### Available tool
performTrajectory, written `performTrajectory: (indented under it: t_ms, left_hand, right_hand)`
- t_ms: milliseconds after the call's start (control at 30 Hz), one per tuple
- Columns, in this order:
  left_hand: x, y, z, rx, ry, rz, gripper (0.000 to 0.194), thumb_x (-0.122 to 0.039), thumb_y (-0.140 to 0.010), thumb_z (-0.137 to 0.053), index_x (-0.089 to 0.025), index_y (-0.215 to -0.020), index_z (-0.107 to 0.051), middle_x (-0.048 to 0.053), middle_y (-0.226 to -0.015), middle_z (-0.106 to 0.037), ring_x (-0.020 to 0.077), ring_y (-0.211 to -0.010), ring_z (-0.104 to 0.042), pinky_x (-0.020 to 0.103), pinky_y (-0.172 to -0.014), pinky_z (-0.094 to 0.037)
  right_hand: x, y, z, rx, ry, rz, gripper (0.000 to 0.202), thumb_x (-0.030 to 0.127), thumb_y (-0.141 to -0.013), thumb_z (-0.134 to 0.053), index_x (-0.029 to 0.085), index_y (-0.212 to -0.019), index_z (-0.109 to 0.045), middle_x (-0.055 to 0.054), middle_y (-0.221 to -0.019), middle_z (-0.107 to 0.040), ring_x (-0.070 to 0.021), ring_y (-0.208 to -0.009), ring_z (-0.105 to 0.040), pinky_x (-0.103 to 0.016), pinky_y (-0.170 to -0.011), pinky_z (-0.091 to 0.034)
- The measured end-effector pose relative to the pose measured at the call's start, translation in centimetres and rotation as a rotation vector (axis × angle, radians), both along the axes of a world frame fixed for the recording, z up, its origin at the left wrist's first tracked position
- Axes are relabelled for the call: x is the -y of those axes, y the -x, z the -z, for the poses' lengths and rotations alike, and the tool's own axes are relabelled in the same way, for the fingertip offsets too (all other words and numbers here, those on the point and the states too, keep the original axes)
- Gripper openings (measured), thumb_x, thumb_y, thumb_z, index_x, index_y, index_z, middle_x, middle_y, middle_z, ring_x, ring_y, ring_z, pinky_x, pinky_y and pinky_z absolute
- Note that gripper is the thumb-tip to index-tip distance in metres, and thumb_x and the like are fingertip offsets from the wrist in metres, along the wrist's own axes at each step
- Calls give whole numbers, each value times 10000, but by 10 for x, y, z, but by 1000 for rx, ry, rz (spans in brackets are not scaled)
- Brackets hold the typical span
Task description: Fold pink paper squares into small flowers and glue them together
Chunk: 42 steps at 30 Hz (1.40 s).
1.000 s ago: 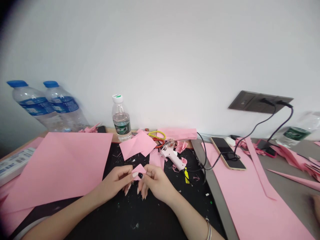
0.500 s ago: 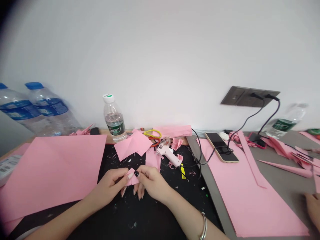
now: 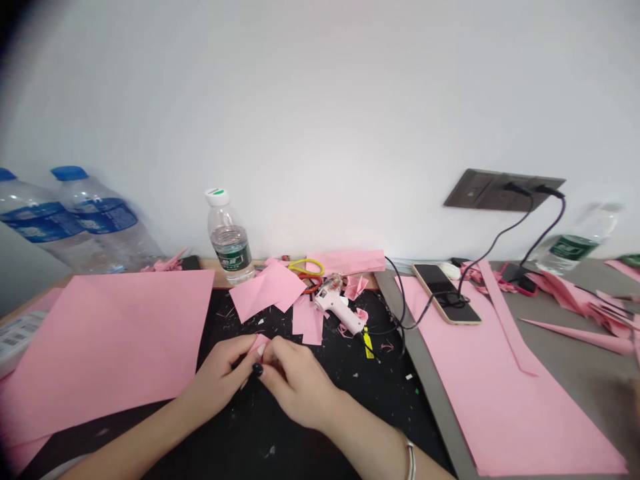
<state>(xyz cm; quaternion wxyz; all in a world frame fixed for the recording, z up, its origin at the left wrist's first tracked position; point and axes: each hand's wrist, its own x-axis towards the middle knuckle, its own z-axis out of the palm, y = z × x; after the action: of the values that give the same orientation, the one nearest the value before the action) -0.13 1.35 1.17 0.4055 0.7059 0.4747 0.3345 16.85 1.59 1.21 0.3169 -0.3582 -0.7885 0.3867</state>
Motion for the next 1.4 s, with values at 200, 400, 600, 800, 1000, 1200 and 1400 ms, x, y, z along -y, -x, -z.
performTrajectory:
  t_ms: [200,400,600,800,1000,1200,1400]
  left_hand:
    - [6,0,-1,120,60,115,363,-342,-955,-268,-194,-654,-407,-29,-630,-429,135,-610,-397,255,-599,-341]
    - [7,-1,-7,125,-9,207,346,-323,-960,-253,-192,-702,-441,-17,-693,-461,138,-642,-406,256,-624,-346]
    - [0,1,-4,48,56,-74,311,-365,-919,-384,-196,-660,-419,-50,-598,-420,124,-568,-416,238,-555,-344]
    - [-6,2,3,276,211,-91,242,-356,-878,-455,-194,-1038,-535,33,-956,-609,164,-787,-595,272,-669,-515]
    - [-4,1,3,250,236,-51,297,-357,-886,-450,-176,-952,-677,13,-835,-651,185,-836,-606,310,-790,-553]
    - [-1,-2,5,237,223,-11,289,-333,-887,-460,-212,-1023,-684,13,-954,-687,185,-876,-636,298,-785,-570]
    - [-1,-2,4,259,265,-32,308,-341,-876,-479,-222,-1091,-665,20,-1086,-687,220,-992,-629,315,-800,-568]
  right_hand:
    - [0,0,3,-35,68,-45,166,224,-874,-488,201,-745,-385,52,-656,-407,-99,-570,-374,-214,-537,-311]
    - [-4,-2,7,-10,146,29,194,173,-870,-441,206,-693,-370,50,-605,-419,-104,-535,-390,-217,-507,-310]
    - [-8,-4,12,-83,240,97,222,226,-935,-347,203,-718,-389,50,-575,-447,-99,-505,-417,-214,-500,-329]
    - [-9,-5,6,-45,169,69,205,201,-907,-401,194,-702,-412,48,-610,-420,-99,-545,-381,-219,-521,-307]
    - [-12,-3,10,-34,105,231,67,154,-835,-483,189,-891,-495,74,-559,-382,-101,-494,-375,-216,-490,-288]
    - [-11,0,12,-29,96,223,167,165,-806,-518,185,-970,-540,46,-610,-481,-105,-517,-456,-210,-490,-357]
    - [-9,0,11,-48,74,214,229,127,-802,-483,185,-1015,-546,3,-717,-568,-113,-586,-534,-215,-532,-433]
